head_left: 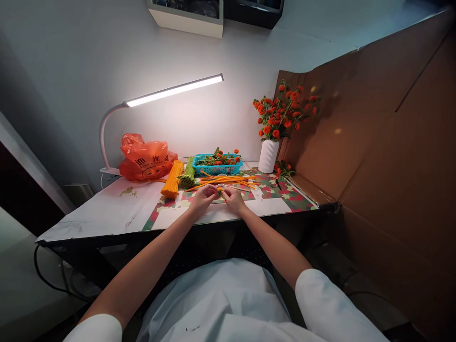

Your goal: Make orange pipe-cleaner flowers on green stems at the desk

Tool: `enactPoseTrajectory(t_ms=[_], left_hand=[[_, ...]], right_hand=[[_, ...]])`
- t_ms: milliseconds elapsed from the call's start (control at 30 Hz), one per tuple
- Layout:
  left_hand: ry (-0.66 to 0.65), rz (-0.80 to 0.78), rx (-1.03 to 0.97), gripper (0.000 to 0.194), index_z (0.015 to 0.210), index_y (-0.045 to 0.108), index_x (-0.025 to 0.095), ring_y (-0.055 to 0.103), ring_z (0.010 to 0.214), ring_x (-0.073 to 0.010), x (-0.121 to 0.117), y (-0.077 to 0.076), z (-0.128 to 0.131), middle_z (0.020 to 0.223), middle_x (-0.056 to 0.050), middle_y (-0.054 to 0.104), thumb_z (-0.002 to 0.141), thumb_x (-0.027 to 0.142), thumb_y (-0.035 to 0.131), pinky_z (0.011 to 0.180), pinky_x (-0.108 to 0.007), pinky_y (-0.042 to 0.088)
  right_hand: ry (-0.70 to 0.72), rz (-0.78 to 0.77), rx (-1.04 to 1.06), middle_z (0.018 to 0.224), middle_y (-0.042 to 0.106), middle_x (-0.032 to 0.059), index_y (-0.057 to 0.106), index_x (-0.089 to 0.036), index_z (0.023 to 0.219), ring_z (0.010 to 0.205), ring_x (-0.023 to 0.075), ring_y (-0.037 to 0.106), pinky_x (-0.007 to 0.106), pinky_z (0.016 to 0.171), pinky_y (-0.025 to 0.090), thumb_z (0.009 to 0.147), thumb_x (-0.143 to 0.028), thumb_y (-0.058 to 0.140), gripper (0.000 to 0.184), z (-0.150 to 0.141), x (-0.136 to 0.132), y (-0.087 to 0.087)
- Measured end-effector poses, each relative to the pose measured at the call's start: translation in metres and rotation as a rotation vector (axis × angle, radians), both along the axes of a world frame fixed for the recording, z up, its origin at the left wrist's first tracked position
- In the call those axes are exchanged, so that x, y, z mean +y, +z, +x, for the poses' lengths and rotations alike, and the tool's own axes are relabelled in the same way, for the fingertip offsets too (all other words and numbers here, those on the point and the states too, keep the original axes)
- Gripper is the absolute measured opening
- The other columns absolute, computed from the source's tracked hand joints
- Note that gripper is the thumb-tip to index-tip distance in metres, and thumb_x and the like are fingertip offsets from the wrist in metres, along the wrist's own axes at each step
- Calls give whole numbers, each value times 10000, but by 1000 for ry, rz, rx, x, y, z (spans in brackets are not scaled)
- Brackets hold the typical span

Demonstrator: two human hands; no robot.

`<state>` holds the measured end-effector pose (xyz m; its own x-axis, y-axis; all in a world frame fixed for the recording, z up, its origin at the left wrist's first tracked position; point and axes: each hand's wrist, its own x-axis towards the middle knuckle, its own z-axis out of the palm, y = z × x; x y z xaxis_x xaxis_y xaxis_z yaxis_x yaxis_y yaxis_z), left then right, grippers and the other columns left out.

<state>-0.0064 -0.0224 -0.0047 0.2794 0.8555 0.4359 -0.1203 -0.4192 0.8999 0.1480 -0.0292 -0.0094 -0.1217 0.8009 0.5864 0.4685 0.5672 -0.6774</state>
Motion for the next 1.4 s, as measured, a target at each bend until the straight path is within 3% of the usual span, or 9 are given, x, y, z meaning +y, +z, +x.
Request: enactPoseTrajectory(t_ms=[100, 433, 600, 767, 1000, 1133, 1400], left_hand=[[-18, -37, -10, 406, 845, 550, 174, 676, 727, -169, -2, 2, 0, 739, -19, 704, 637, 425, 793, 760, -335, 540], [22, -167, -105, 552, 1097, 643, 180, 675, 916, -209, 1, 4, -1, 1050, -95, 699, 630, 436, 786, 866, -369, 527], [-6, -191, -96, 599, 1156, 647, 195, 667, 953, -227, -2, 6, -1, 1040, -92, 703, 613, 398, 799, 891, -373, 515], [68, -90, 11, 462, 1062, 679, 181, 660, 860, -192, -2, 5, -1, 996, -77, 706, 627, 317, 755, 768, -317, 544], [171, 88, 161, 367, 1023, 678, 174, 655, 728, -169, 1, -1, -3, 898, -58, 706, 676, 290, 704, 660, -285, 536], [231, 164, 197, 288, 956, 694, 191, 649, 698, -166, -3, 2, -2, 904, -54, 709, 690, 301, 706, 656, -285, 527], [191, 165, 160, 299, 869, 649, 183, 671, 741, -189, -7, 2, 1, 920, -69, 705, 669, 382, 751, 637, -290, 528]], right_hand=[[-40, 26, -3, 568, 442, -23, 377, -209, 568, 576, 126, 417, 238, 564, 314, 823, -296, 443, 277, 0, 2, 0], [14, -45, 23, 617, 524, -16, 498, -205, 678, 613, 141, 501, 239, 589, 365, 882, -338, 403, 262, 2, -4, 3], [-88, 5, -163, 750, 598, 11, 535, -202, 777, 723, 168, 538, 258, 652, 358, 862, -260, 469, 122, -3, -15, 9], [-219, 10, -265, 849, 649, 44, 544, -208, 870, 810, 194, 579, 276, 698, 354, 907, -223, 428, 123, -6, -17, 10], [-246, 15, -414, 833, 665, 75, 567, -197, 866, 792, 214, 602, 301, 727, 346, 917, -207, 433, 144, -8, -17, 10], [-159, 41, -353, 692, 618, 20, 544, -205, 722, 649, 162, 540, 268, 656, 323, 891, -204, 444, 196, -6, -16, 10], [-67, 13, -53, 485, 343, -53, 344, -208, 508, 493, 104, 343, 235, 513, 245, 781, -209, 456, 295, -3, -10, 6]])
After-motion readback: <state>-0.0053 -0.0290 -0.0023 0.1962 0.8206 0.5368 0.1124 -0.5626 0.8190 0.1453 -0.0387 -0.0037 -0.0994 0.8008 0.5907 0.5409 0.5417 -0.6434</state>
